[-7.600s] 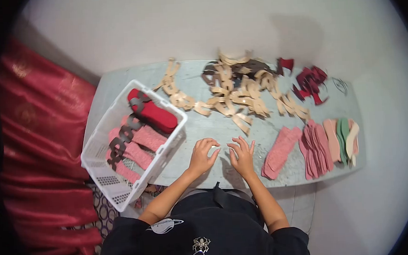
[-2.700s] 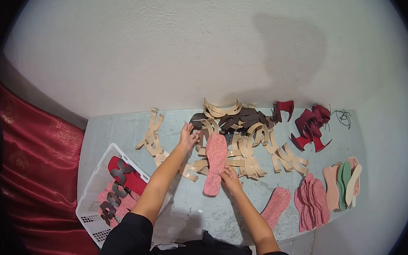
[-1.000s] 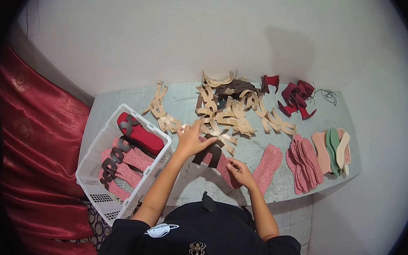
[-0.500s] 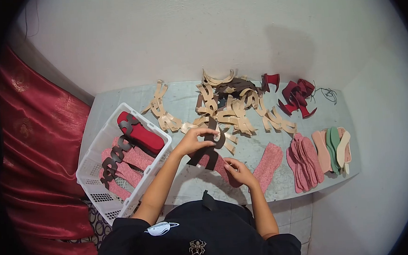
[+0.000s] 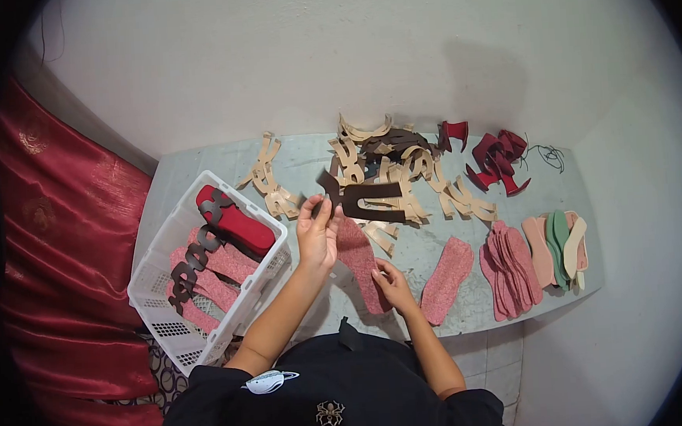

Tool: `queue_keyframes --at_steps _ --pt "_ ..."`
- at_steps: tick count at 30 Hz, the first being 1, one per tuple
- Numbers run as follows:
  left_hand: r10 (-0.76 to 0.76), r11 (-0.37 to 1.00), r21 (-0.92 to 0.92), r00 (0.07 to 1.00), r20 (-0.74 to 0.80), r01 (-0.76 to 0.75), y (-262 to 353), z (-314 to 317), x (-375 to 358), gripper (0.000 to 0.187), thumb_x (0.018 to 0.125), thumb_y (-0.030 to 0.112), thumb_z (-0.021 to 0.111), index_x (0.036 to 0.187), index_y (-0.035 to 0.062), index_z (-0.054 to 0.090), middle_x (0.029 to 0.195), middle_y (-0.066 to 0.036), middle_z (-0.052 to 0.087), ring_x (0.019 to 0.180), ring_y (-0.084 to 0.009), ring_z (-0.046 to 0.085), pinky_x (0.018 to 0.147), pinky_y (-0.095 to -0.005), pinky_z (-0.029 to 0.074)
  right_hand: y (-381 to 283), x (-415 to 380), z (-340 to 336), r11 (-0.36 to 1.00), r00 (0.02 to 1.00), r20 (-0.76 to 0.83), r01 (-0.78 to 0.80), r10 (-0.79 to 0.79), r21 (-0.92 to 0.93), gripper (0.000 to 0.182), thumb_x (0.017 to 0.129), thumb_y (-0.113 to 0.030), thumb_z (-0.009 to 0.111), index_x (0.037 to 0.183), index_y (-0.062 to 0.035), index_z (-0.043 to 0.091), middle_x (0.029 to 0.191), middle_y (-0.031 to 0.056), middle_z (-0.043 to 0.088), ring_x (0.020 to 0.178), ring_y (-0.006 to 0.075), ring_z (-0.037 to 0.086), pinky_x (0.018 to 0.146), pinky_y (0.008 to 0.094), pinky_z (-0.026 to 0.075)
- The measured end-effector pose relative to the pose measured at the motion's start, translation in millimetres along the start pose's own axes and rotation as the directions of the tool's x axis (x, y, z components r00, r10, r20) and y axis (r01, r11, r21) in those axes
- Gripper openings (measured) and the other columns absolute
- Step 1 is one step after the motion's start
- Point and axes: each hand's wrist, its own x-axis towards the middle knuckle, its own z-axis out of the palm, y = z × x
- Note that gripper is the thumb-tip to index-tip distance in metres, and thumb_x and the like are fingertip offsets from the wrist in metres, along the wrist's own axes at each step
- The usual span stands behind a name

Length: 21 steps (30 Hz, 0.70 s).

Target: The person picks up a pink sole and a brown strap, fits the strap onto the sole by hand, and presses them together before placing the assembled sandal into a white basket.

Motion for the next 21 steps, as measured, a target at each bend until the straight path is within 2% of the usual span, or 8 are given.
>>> queue_keyframes --at_steps 5,7,8,10,14,17,19,21 --pt "0.04 0.994 0.105 0.99 -0.135 -0.026 -31 -34 -19 0.03 0.083 -0.002 0.05 0.112 0.0029 0.049 0.109 -0.007 0.051 0.098 -0.0128 0.05 0.078 -0.0245 0.048 -9 5 12 0.993 0.998 -0.06 0.014 -0.007 0.114 0.033 0.087 -0.013 0.05 0.116 0.0018 0.046 0.109 0.0058 0.052 0.099 0.0112 0.048 0.086 0.0247 0.037" --pt "0.248 0.789 0.579 0.969 0.011 -0.208 -40 -58 -26 0.038 0.084 0.0 0.049 0.122 -0.0001 0.042 0.124 -0.01 0.044 0.105 -0.013 0.048 0.085 -0.0219 0.041 -11 3 14 0.99 0.998 -0.065 0.016 -0.007 0.141 0.033 0.086 -0.012 0.05 0.116 0.0019 0.045 0.109 0.006 0.052 0.099 0.0117 0.048 0.086 0.0248 0.037" --pt "0.251 0.788 0.578 0.968 0.01 -0.21 -42 -66 -30 0.038 0.084 0.0 0.049 0.122 -0.0001 0.042 0.124 -0.01 0.044 0.105 -0.013 0.048 0.085 -0.0219 0.041 -15 1 15 0.98 0.997 -0.082 0.004 0.013 0.199 0.033 0.086 -0.012 0.05 0.116 0.002 0.045 0.109 0.0059 0.052 0.099 0.0117 0.048 0.086 0.0245 0.037" --pt "0.128 0.744 0.655 0.99 0.061 -0.137 -39 -75 -39 0.036 0.083 -0.001 0.048 0.119 0.0025 0.048 0.125 -0.007 0.043 0.106 -0.0103 0.046 0.079 -0.0193 0.041 -17 1 16 0.967 0.995 -0.094 -0.012 0.037 0.256 0.033 0.086 -0.012 0.05 0.116 0.0021 0.044 0.109 0.0059 0.052 0.1 0.0117 0.048 0.086 0.0242 0.037" --pt "0.102 0.738 0.66 0.991 0.091 -0.136 -32 -83 -44 0.036 0.084 0.0 0.048 0.12 0.0038 0.048 0.127 -0.007 0.042 0.109 -0.0108 0.044 0.077 -0.0184 0.04 -24 -2 20 0.935 0.991 -0.088 -0.067 0.104 0.349 0.035 0.086 -0.011 0.051 0.118 0.0017 0.043 0.107 0.0046 0.052 0.097 0.01 0.049 0.086 0.023 0.038" --pt "0.074 0.656 0.722 0.971 0.226 -0.218 -31 -89 -43 0.04 0.085 0.003 0.047 0.125 0.0047 0.042 0.133 -0.01 0.036 0.111 -0.0111 0.041 0.078 -0.0203 0.038 -18 -2 20 0.931 0.989 -0.091 -0.076 0.115 0.357 0.036 0.086 -0.01 0.051 0.118 0.0013 0.042 0.106 0.0042 0.052 0.096 0.0094 0.049 0.085 0.0228 0.038" --pt "-0.05 0.627 0.754 0.956 0.29 -0.196 -30 -91 -45 0.048 0.085 0.004 0.047 0.131 0.0061 0.031 0.141 -0.01 0.017 0.112 -0.0054 0.035 0.083 -0.0188 0.033 -18 -1 20 0.935 0.989 -0.1 -0.067 0.109 0.349 0.036 0.086 -0.01 0.051 0.119 0.0011 0.042 0.106 0.0042 0.052 0.096 0.0095 0.049 0.086 0.0229 0.038" --pt "-0.059 0.611 0.76 0.945 0.323 -0.222 -27 -91 -43 0.049 0.086 0.006 0.047 0.132 0.0065 0.03 0.142 -0.01 0.013 0.112 -0.0053 0.034 0.083 -0.0193 0.033 -21 -1 21 0.928 0.993 -0.077 -0.059 0.093 0.369 0.037 0.086 -0.01 0.051 0.12 0.0005 0.041 0.107 0.0045 0.052 0.097 0.0096 0.049 0.086 0.0231 0.038"
